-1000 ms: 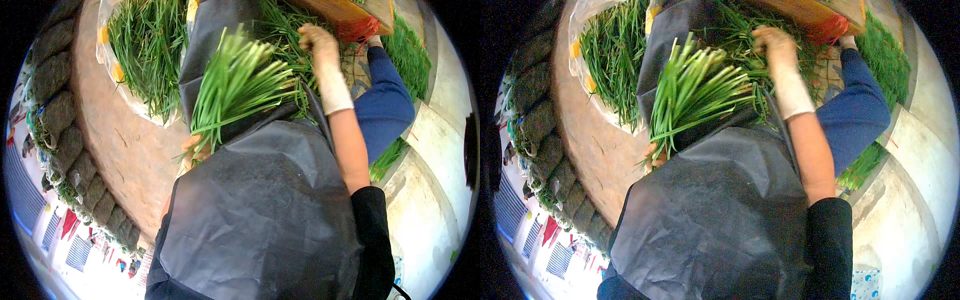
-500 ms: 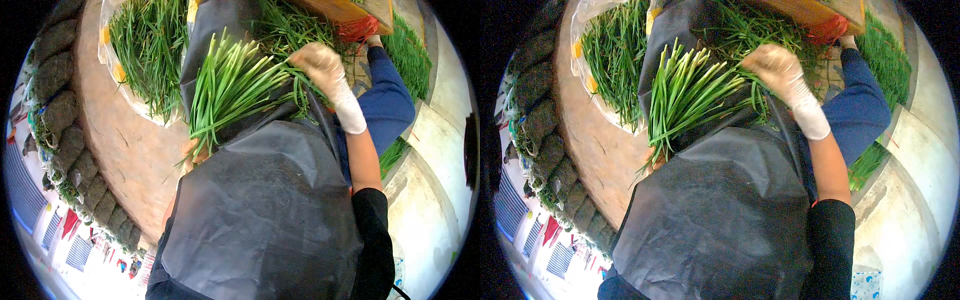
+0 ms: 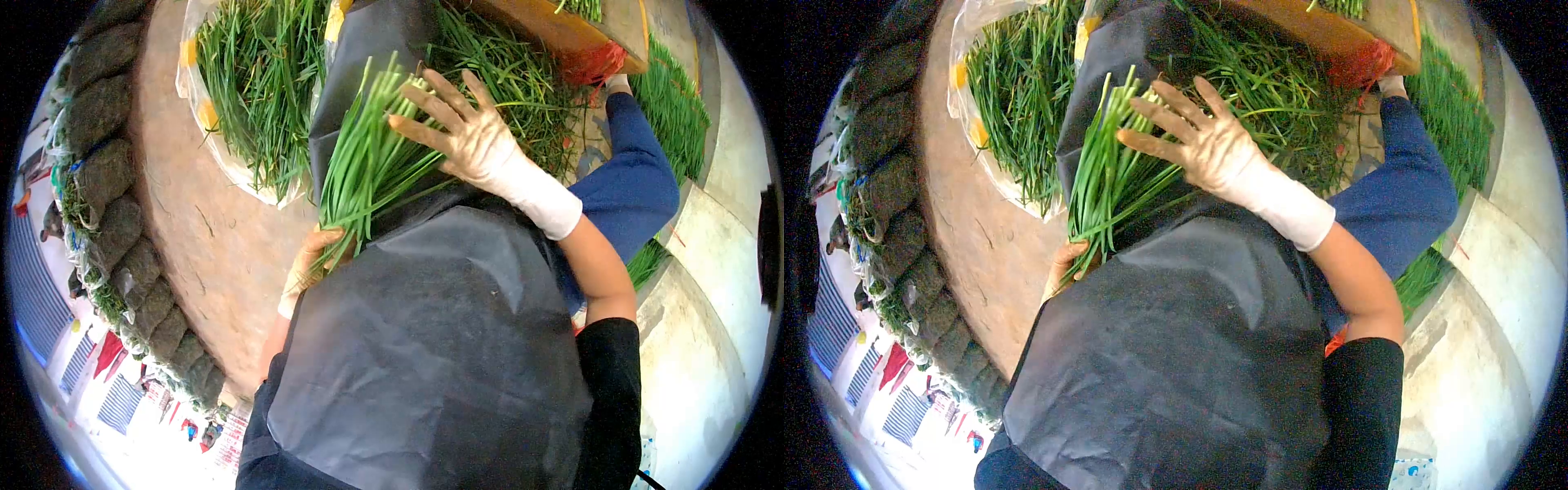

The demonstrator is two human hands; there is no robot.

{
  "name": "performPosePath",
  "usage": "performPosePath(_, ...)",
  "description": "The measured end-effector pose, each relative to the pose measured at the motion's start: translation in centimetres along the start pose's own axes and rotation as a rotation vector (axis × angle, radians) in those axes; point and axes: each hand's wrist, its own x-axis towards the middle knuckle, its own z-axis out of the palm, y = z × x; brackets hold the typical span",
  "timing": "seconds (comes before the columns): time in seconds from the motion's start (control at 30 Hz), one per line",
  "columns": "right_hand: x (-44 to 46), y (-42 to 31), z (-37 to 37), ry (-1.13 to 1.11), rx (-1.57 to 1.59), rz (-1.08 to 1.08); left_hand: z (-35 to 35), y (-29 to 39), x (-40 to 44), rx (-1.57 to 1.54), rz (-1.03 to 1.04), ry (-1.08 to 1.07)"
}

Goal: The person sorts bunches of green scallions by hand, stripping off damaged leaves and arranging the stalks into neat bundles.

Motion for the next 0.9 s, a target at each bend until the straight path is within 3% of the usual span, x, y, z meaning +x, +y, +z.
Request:
performPosePath(0.03, 1.1, 0.1, 0.3, 0.08, 0.0, -0.007, 2.2, 0.9, -0.3, 0.16, 0.013, 0.185)
performPosePath(0.13, 4.1, 0.6, 0.1, 0.176, 0.025, -0.112, 5.8, 3.7, -1.1, 0.293, -0.088, 0.274)
performPosePath(0.33, 6.2, 0.8, -0.3, -0.111, -0.084, -0.255, 3.5, 4.5, -0.3, 0.385, -0.209, 0.206)
performPosePath(0.4, 6.0, 0.7, 0.2, 0.002, -0.037, -0.276, 3.4, 5.0, 0.0, 0.442, -0.248, 0.197)
performPosePath(0.5, 5.2, 0.3, 1.1, 0.057, 0.015, -0.168, 2.5, 5.2, 0.2, 0.524, -0.223, 0.136)
performPosePath(0.6, 2.1, 0.1, 2.6, -0.125, 0.093, -0.057, 2.8, 5.5, -0.1, 0.542, -0.172, 0.164)
performPosePath(0.67, 0.1, 0.5, 3.0, -0.165, 0.248, 0.052, 4.1, 5.7, -0.7, 0.347, -0.106, 0.11)
performPosePath(0.8, -3.4, 2.9, -1.7, -0.072, 0.424, 0.267, 3.7, 7.5, -1.0, 0.677, -0.052, 0.115)
performPosePath(0.87, -4.5, 3.9, -4.6, -0.272, 0.417, 0.499, 3.0, 8.4, -0.9, 0.616, 0.011, -0.046)
performPosePath(0.9, -4.9, 4.2, -4.9, -0.356, 0.349, 0.607, 3.2, 8.6, -1.2, 0.955, 0.206, 0.119)
